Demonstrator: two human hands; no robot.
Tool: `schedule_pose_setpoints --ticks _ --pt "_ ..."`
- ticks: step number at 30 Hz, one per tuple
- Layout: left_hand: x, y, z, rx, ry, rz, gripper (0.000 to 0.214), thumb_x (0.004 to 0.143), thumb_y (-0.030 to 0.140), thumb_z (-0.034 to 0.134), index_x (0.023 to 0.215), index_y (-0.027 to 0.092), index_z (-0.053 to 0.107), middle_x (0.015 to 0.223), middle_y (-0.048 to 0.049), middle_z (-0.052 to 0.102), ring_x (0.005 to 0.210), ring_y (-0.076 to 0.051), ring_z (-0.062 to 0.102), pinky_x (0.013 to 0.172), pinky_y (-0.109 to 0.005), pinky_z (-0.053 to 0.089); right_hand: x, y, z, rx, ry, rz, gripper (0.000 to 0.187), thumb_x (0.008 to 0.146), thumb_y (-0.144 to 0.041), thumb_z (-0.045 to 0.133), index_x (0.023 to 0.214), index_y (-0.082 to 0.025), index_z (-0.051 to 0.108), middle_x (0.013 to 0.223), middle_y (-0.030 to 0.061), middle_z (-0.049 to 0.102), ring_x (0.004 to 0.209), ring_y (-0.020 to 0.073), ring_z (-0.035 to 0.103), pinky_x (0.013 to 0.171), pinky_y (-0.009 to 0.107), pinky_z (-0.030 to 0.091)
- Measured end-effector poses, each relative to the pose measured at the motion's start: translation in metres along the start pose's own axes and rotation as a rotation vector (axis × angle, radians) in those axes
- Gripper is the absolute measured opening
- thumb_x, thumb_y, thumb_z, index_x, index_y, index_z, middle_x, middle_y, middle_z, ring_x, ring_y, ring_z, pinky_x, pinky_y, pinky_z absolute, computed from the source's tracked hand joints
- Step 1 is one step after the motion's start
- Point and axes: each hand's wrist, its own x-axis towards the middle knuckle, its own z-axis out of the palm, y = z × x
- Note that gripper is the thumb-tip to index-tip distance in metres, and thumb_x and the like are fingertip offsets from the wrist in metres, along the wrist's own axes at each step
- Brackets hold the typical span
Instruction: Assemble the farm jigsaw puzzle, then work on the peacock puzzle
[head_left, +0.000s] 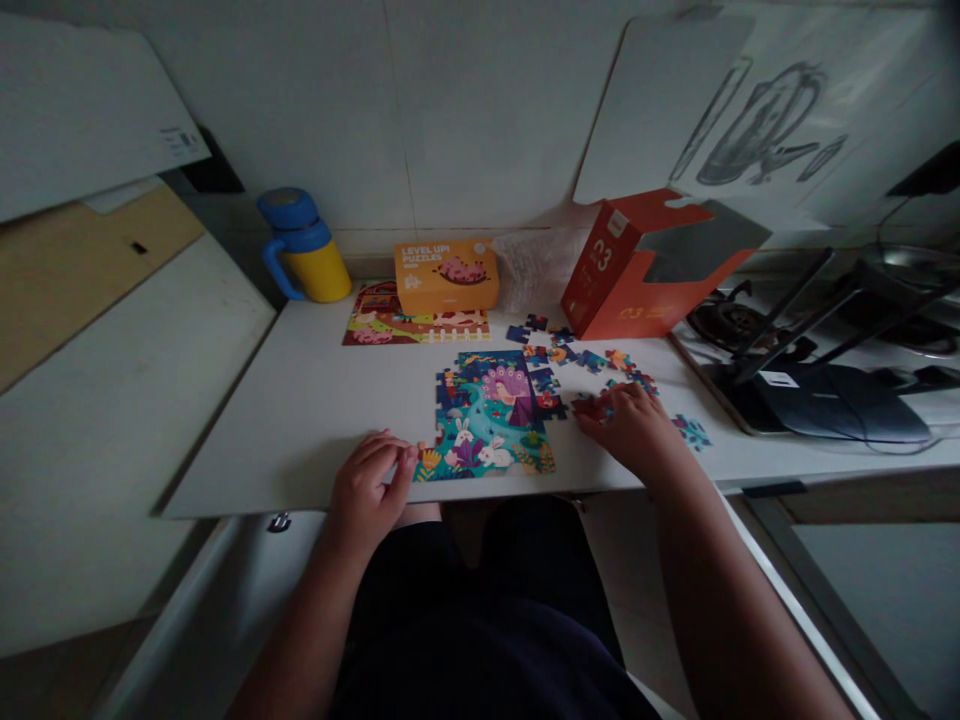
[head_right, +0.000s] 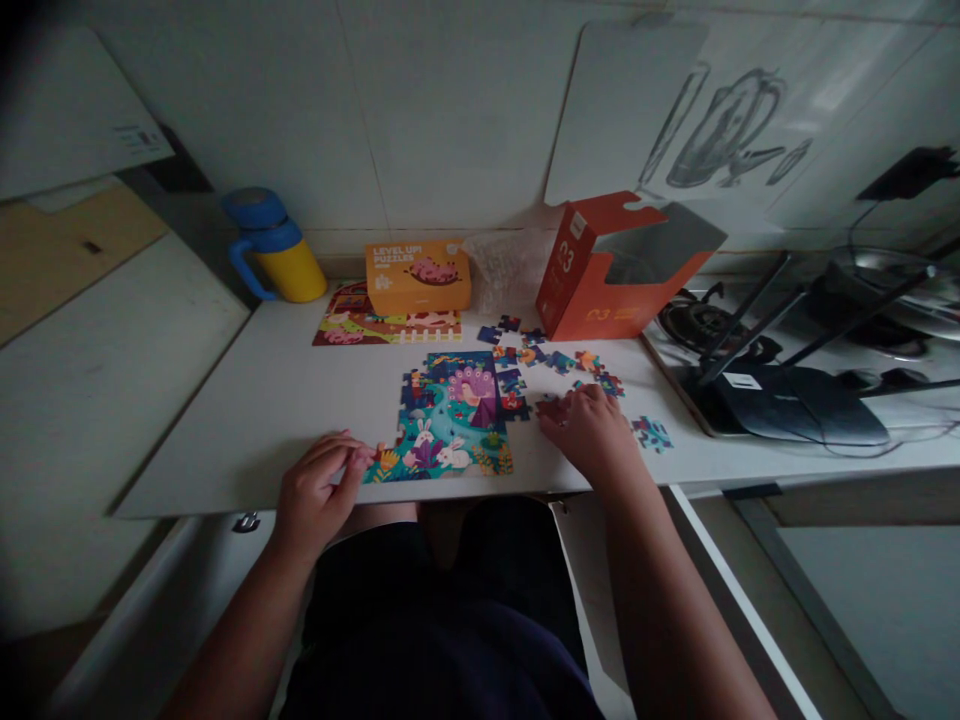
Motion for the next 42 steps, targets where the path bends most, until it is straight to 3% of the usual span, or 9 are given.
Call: schedule_pose_setpoints --ticks 5,11,17,31,37,42 --pt "-0.001 -0.002 0.0 -0.007 0.004 -0.011 0.018 0.102 0.015 0.059 0.093 0.023 0.074 0.091 -0.003 0.08 0.088 -0.02 0.074 0.109 -0.046 0.056 0.003 0.001 -0.002 0.002 -0.025 0.023 0.036 0.093 -0.05 0.067 0.103 -0.016 0.075 0.119 0.0206 0.069 0.111 0.0366 0.065 0.102 0.049 0.051" --pt "0.0 -0.001 0.0 0.001 -0.006 -0.019 0.021 0.103 0.018 0.057 0.091 0.023 0.073 0.089 -0.003 0.08 0.086 -0.02 0.074 0.107 -0.046 0.058 -0.008 0.011 -0.001 -0.026 0.019 -0.042 0.047 0.093 -0.051 0.069 0.12 -0.013 0.073 0.137 0.0231 0.065 0.124 0.0402 0.062 0.108 0.054 0.048" --pt "0.0 0.0 0.0 0.016 -0.004 -0.026 0.022 0.104 0.021 0.057 0.09 0.024 0.074 0.088 -0.0035 0.08 0.087 -0.021 0.074 0.107 -0.046 0.058 -0.008 0.024 0.002 -0.007 -0.034 -0.059 0.047 0.098 -0.051 0.065 0.128 -0.015 0.07 0.14 0.0213 0.066 0.125 0.0383 0.064 0.109 0.051 0.049" --pt "-0.001 -0.002 0.002 0.028 -0.004 0.017 0.018 0.103 0.014 0.059 0.093 0.023 0.072 0.091 -0.0032 0.079 0.088 -0.02 0.073 0.108 -0.045 0.056 -0.001 0.029 0.003 0.081 -0.059 -0.034 0.037 0.092 -0.049 0.067 0.114 -0.019 0.068 0.138 0.0188 0.063 0.132 0.037 0.06 0.109 0.049 0.049" --pt "0.0 -0.002 0.002 0.04 0.004 0.029 0.017 0.102 0.013 0.06 0.093 0.021 0.072 0.09 -0.0027 0.078 0.088 -0.019 0.073 0.108 -0.044 0.056 0.002 0.033 0.003 0.196 -0.034 -0.034 0.037 0.081 -0.048 0.074 0.105 -0.022 0.062 0.125 0.018 0.067 0.123 0.0375 0.062 0.102 0.048 0.05" --pt "0.0 -0.003 0.003 0.029 0.006 0.027 0.017 0.1 0.012 0.062 0.091 0.021 0.072 0.089 -0.0019 0.078 0.085 -0.019 0.073 0.109 -0.043 0.056 0.003 0.031 -0.01 0.421 -0.122 -0.03 0.027 0.087 -0.048 0.071 0.095 -0.026 0.056 0.097 0.0066 0.074 0.089 0.0265 0.069 0.079 0.037 0.049"
